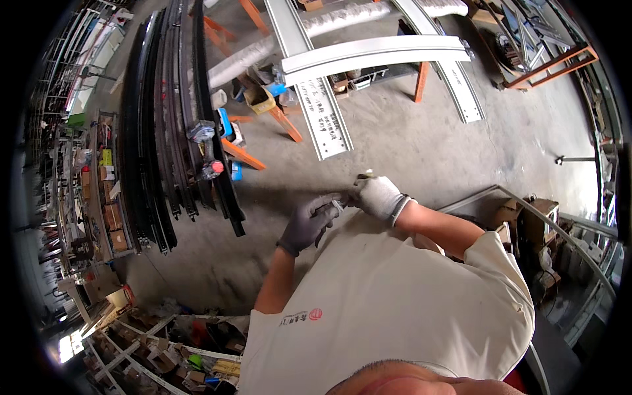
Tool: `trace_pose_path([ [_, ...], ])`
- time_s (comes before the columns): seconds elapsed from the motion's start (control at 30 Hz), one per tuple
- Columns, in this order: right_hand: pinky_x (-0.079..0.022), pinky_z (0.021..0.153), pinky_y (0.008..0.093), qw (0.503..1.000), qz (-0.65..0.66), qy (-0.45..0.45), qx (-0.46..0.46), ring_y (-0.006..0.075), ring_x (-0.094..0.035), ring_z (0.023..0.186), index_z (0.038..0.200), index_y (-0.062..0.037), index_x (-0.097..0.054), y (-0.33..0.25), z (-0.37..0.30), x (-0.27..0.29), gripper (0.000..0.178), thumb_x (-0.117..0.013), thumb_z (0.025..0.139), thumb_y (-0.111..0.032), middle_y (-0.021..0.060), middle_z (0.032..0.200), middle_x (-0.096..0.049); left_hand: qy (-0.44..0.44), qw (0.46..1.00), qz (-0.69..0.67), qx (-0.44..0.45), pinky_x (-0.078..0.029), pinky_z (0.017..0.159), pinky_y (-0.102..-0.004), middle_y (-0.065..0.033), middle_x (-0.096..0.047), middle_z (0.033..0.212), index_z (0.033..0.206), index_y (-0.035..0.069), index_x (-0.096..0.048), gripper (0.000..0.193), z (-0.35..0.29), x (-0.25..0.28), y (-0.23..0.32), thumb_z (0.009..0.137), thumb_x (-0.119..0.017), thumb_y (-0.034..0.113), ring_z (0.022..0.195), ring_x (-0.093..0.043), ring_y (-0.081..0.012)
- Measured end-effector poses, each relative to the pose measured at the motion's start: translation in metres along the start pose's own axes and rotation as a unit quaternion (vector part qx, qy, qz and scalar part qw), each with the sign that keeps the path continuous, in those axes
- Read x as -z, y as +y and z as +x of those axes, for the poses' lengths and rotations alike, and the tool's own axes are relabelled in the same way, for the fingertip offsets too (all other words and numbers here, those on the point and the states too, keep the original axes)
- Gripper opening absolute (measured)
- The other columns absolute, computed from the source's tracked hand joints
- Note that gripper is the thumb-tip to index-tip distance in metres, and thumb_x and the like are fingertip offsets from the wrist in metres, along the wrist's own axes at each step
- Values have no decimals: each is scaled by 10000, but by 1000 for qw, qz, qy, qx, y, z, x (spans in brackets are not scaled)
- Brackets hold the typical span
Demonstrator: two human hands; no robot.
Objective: The person assembles a metal frame structure in a workshop. They attach metal brackets to long aluminum profiles using a cordless drill and then insert black rubber seals into the frame channels.
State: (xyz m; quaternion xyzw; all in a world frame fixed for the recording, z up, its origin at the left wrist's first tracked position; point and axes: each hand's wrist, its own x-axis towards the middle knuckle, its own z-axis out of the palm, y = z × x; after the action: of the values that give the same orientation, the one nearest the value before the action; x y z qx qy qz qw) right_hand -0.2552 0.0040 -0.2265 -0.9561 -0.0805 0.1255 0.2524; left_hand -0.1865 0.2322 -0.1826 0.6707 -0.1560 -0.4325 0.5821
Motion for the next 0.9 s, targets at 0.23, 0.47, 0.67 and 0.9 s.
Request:
trace_pose_path([
  [0.23, -562, 732, 448, 995, 48, 86, -13, 324, -695, 828, 1016, -151, -712, 5, -38, 22, 132, -631, 944, -226, 74, 894, -695, -71, 995, 65, 40, -502, 639, -224, 7, -706, 977, 1309, -16, -661, 343, 31, -18, 26, 989, -653, 108, 740, -573, -33],
  [0.47, -586, 769, 408, 972, 27, 173, -158, 277, -706, 949, 1026, -124, -685, -16, -77, -46, 160, -620, 881, -127, 98, 992, -687, -161, 977, 58, 129, -459, 565, -205, -20, -706, 941, 1323, -6, -659, 417, 38, -27, 8, 967, -719, 205, 674, -579, -52],
  [0.67, -578, 735, 445, 881, 98, 217, -408, 330, -718, 831, 937, -87, -688, 33, -164, -87, 189, -722, 783, -189, 115, 926, -685, -166, 981, 36, 95, -466, 549, -210, -38, -699, 911, 1268, 4, -679, 368, 62, -75, 9, 964, -733, 204, 664, -600, -74],
  [0.9, -558, 602, 332, 275, 489, 612, -557, 181, -707, 658, 970, 22, -775, 220, -334, -215, 185, -741, 876, -134, 99, 794, -749, -219, 972, 54, 58, -550, 684, -290, -48, -672, 900, 1283, 20, -646, 321, 108, -166, -2, 987, -673, 142, 776, -640, -128],
])
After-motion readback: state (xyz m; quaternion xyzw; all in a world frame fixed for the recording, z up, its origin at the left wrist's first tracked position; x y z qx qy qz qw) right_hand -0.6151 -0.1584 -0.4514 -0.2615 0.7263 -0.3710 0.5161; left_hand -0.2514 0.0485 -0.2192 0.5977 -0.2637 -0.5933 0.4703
